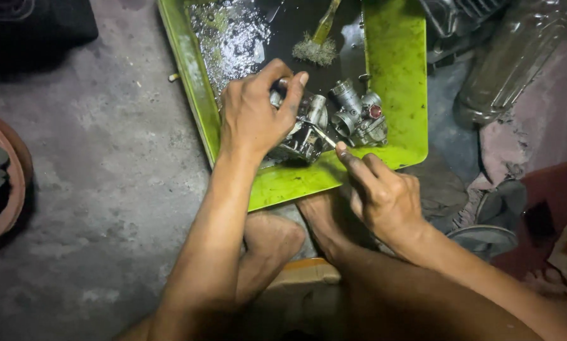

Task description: Cleaning a motorcycle engine component in a tray of solvent using a brush and a small tool

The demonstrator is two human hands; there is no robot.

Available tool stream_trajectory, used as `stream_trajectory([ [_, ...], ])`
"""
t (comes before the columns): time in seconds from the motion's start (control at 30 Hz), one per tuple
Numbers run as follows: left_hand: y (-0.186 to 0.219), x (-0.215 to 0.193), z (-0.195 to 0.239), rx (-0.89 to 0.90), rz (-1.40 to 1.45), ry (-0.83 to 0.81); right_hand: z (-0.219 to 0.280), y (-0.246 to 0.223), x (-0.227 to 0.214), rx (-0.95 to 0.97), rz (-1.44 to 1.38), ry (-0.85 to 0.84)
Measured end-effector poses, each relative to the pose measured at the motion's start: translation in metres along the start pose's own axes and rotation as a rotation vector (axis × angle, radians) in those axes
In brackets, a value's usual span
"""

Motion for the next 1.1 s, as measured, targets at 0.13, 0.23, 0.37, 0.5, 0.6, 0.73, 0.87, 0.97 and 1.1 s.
stream_trajectory([
  [0.13,-0.003,0.005,0.0,-0.015,-0.003,-0.041,-0.045,-0.002,-0.039,-0.101,-0.227,-0.085],
  [0.23,0.004,0.001,0.0,0.02,-0.011,0.016,-0.075,0.002,-0.037,-0.153,-0.401,-0.301],
  [0.37,0.002,0.009,0.0,0.01,0.034,0.005,-0.085,-0.01,-0.027,-0.112,-0.194,-0.551],
  [0.5,0.0,0.01,0.0,-0.025,0.09,-0.028,-0.056,0.012,-0.061,-0.137,-0.126,-0.451],
  [0.6,0.004,0.003,0.001,0.022,0.106,0.014,-0.047,0.016,-0.061,-0.105,-0.144,-0.447],
  [0.73,0.008,-0.002,0.003,0.005,0.093,0.055,-0.047,0.008,-0.061,-0.151,-0.147,-0.387],
  [0.87,0.004,0.002,0.001,0.006,0.08,0.068,-0.059,0.004,-0.052,-0.105,0.074,-0.548],
  [0.97,0.002,0.004,0.001,-0.006,0.086,0.051,-0.068,-0.004,-0.044,-0.099,0.313,-0.684],
  [1.1,0.002,0.007,-0.001,-0.032,0.054,0.019,-0.07,-0.01,-0.039,-0.076,0.593,-1.0],
])
Point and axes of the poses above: each hand's wrist, its own z-axis away from the middle knuckle, its own x-axis out of the palm, y = z × x, the point moved 10 cm from there along -z, towards the middle knuckle, and after that the axes turned 10 degrees about -y, right-handed, at the moved point
